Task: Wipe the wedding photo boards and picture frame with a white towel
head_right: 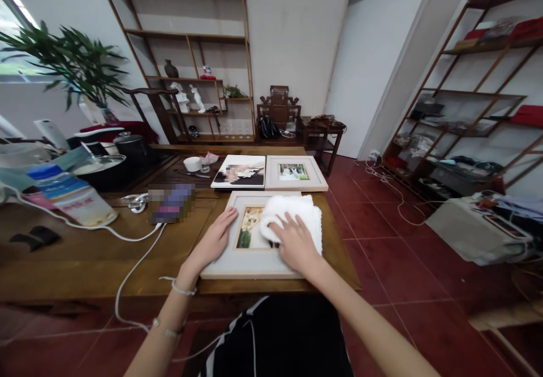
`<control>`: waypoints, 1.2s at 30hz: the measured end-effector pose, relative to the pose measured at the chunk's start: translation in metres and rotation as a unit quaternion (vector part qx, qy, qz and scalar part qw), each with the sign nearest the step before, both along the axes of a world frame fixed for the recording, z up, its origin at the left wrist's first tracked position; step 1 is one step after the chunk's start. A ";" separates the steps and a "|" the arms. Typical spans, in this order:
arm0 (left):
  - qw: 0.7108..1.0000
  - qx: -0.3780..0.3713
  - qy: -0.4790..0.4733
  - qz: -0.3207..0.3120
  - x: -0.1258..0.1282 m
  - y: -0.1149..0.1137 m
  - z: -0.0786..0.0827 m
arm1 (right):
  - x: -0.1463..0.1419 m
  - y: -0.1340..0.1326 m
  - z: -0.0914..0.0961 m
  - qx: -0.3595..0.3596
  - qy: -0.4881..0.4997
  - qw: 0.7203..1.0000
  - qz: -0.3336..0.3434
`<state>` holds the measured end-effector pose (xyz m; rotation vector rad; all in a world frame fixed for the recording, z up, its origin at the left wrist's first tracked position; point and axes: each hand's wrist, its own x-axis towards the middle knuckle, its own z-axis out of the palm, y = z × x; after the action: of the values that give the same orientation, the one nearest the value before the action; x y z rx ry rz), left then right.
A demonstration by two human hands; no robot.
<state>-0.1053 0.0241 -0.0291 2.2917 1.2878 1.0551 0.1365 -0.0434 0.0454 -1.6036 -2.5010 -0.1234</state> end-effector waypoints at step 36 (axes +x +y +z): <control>0.999 -0.032 -0.010 0.000 0.003 -0.011 0.014 | 0.027 0.059 -0.018 0.048 -0.014 0.995 0.084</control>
<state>-0.1027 0.0127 -0.0154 2.2290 1.2962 1.0188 0.1634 0.0154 0.0271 -1.3570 -2.5956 -0.2431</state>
